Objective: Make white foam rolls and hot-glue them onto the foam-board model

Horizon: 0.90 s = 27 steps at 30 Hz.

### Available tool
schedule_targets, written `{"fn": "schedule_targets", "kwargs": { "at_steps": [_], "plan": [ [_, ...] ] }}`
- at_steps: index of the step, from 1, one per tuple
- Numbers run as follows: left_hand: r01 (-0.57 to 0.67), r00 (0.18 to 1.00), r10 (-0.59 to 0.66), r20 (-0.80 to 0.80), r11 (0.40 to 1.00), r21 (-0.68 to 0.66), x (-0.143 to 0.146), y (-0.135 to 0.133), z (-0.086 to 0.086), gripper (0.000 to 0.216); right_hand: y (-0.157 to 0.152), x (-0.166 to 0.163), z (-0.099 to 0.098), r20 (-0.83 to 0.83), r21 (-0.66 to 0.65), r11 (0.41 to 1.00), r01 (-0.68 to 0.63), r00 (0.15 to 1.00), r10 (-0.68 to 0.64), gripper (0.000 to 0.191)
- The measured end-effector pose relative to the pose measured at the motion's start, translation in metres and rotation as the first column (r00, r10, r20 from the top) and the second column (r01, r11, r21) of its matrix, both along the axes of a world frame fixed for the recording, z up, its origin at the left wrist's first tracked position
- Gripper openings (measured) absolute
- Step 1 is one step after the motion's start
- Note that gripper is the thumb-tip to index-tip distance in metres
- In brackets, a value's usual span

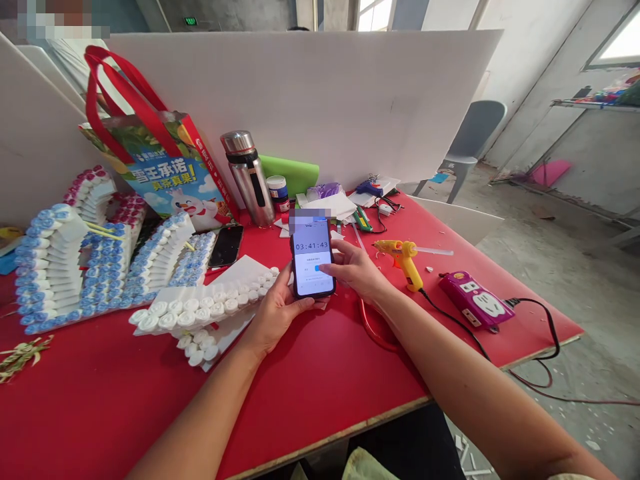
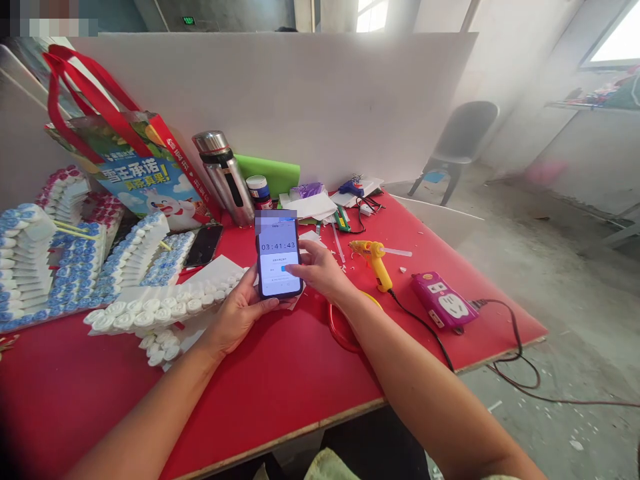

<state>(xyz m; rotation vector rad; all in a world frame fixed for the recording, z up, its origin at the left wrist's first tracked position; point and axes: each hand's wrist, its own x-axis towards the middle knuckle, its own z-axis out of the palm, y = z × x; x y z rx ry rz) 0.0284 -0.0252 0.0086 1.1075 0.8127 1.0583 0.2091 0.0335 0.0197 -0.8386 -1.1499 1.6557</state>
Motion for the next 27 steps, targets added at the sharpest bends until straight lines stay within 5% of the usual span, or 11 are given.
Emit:
{"fn": "schedule_targets", "kwargs": {
  "at_steps": [10, 27],
  "plan": [
    [0.000, 1.000, 0.000, 0.010, 1.000, -0.003, -0.0004, 0.0012, -0.0032, 0.091, -0.0019, 0.0036, 0.0021, 0.071, 0.105, 0.994, 0.038, 0.996, -0.046, 0.028],
    [0.016, 1.000, -0.016, -0.014, 1.000, 0.004, -0.0003, 0.0011, -0.0015, 0.091, -0.0024, 0.0048, 0.0025, 0.045, 0.062, 0.997, 0.051, 0.997, -0.054, 0.042]
  ]
}}
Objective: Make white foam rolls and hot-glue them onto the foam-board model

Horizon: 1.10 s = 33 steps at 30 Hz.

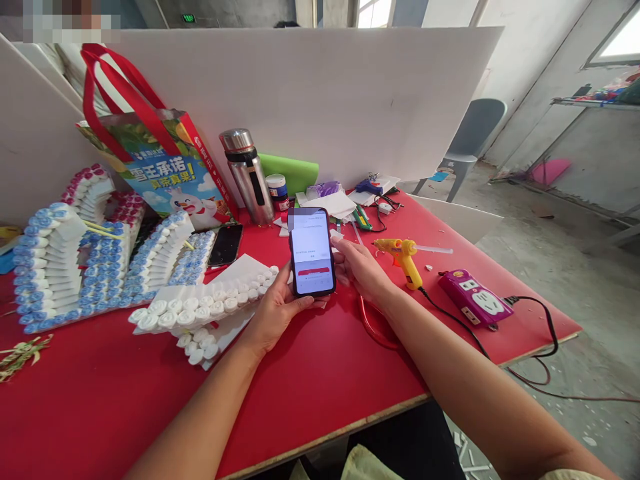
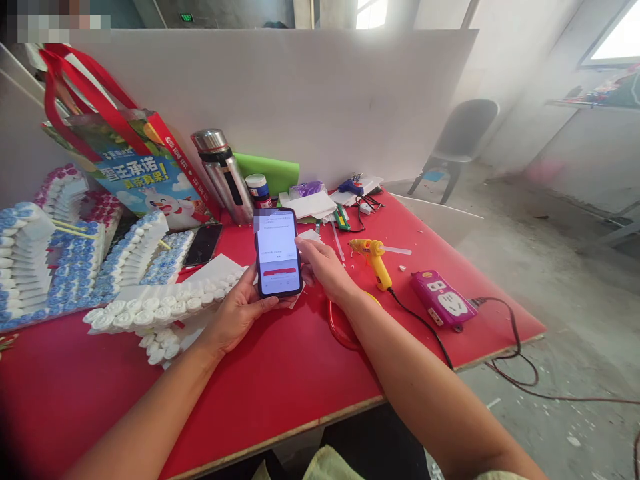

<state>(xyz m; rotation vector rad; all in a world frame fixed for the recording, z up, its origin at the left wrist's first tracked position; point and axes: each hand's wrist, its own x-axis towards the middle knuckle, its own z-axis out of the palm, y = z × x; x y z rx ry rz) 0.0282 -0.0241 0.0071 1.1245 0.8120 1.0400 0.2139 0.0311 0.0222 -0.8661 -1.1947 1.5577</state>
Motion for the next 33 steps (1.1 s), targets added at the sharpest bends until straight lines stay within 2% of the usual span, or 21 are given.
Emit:
{"fn": "schedule_targets", "kwargs": {
  "at_steps": [25, 33],
  "plan": [
    [-0.002, 1.000, 0.002, 0.005, 1.000, -0.008, -0.0009, -0.0001, -0.0001, 0.082, 0.0011, 0.0001, -0.0037, -0.019, 0.031, 0.999, 0.013, 1.000, -0.012, 0.044],
    [0.010, 1.000, -0.010, 0.002, 1.000, -0.026, -0.0008, -0.0010, -0.0003, 0.082, 0.0023, -0.0005, -0.0028, -0.036, 0.046, 0.998, 0.033, 0.999, -0.032, 0.037]
  ]
}}
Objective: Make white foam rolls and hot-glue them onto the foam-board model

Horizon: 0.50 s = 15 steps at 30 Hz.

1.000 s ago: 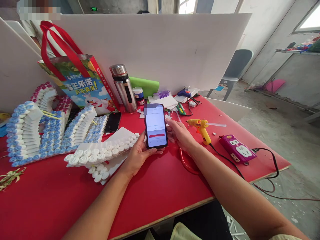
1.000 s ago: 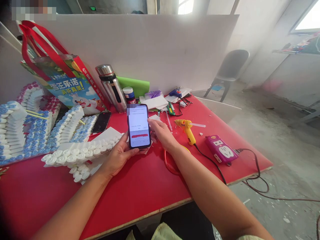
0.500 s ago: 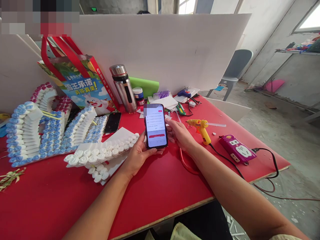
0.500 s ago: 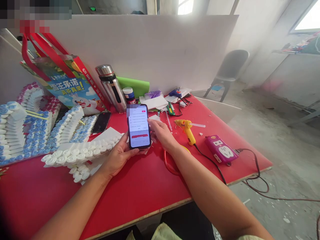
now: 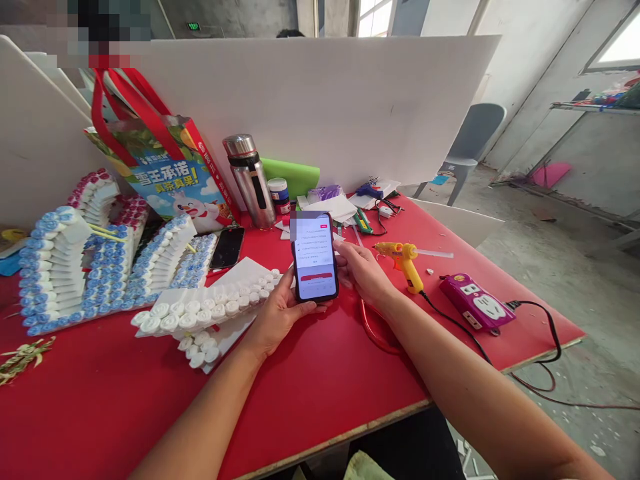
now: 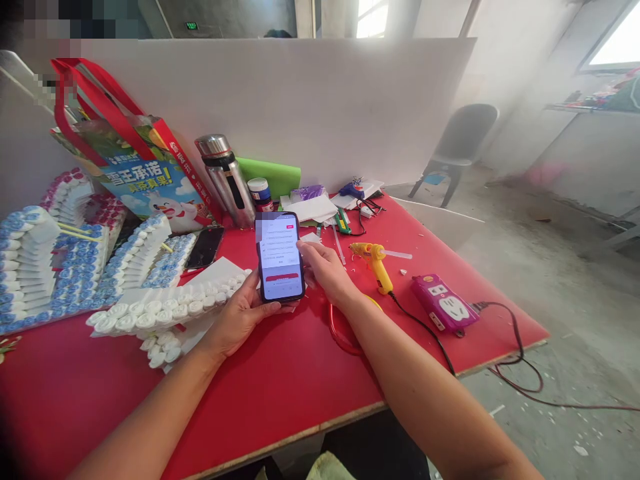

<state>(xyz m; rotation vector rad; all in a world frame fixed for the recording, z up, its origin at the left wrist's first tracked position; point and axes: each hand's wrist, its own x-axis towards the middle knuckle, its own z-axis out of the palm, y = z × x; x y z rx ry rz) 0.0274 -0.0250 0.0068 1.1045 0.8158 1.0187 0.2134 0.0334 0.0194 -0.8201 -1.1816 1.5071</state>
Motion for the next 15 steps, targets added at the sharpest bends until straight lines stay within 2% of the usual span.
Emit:
{"fn": "schedule_targets", "kwargs": {
  "at_steps": [15],
  "plan": [
    [0.031, 1.000, -0.031, -0.004, 1.000, -0.005, -0.0010, 0.0014, -0.0029, 0.090, 0.0018, 0.0036, 0.0024, 0.054, 0.002, 0.999, 0.040, 0.998, -0.040, 0.042]
  ]
}}
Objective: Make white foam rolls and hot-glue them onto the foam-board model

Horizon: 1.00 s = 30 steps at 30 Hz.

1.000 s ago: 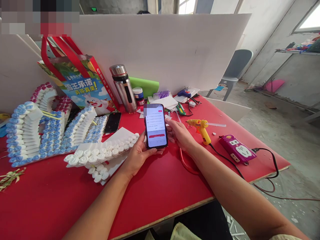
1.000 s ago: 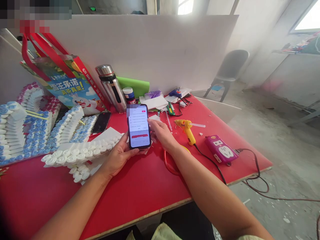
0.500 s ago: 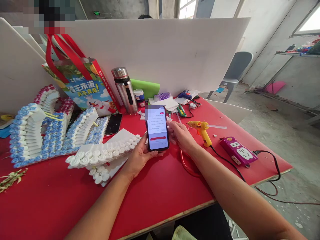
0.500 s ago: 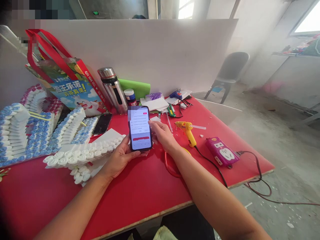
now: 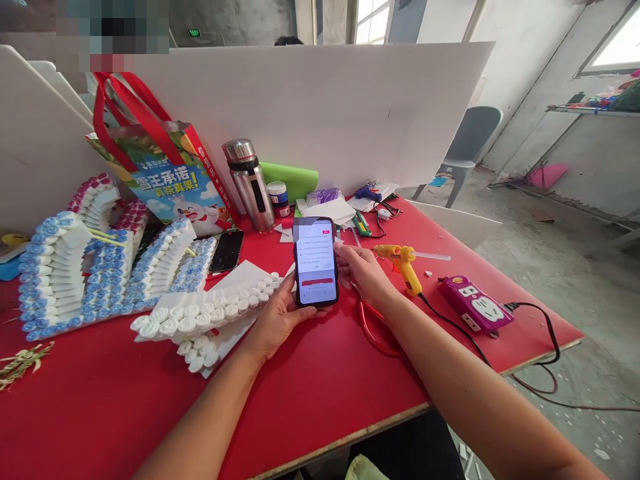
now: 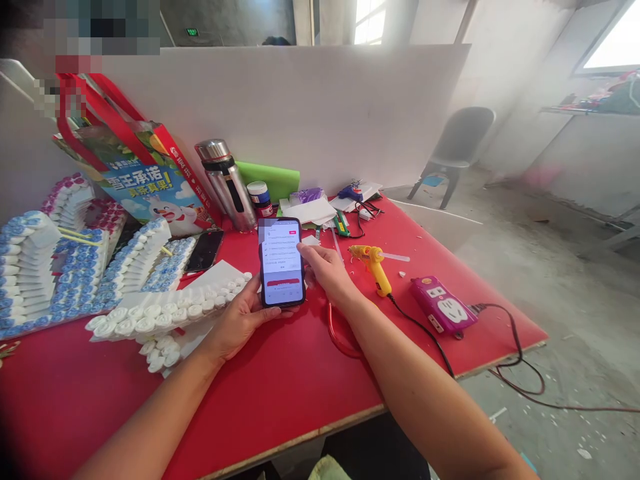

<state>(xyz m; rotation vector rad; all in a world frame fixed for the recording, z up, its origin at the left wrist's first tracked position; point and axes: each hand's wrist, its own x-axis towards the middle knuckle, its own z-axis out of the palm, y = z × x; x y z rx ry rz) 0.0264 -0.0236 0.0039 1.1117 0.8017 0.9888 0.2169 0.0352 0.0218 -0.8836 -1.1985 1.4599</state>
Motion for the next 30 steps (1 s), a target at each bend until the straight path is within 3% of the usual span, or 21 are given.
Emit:
{"fn": "schedule_targets", "kwargs": {
  "at_steps": [30],
  "plan": [
    [0.075, 0.996, -0.077, -0.048, 0.997, -0.029, 0.001, 0.000, 0.002, 0.082, -0.003, 0.000, 0.009, 0.052, -0.081, 0.994, 0.076, 0.996, -0.072, 0.039]
  ]
}}
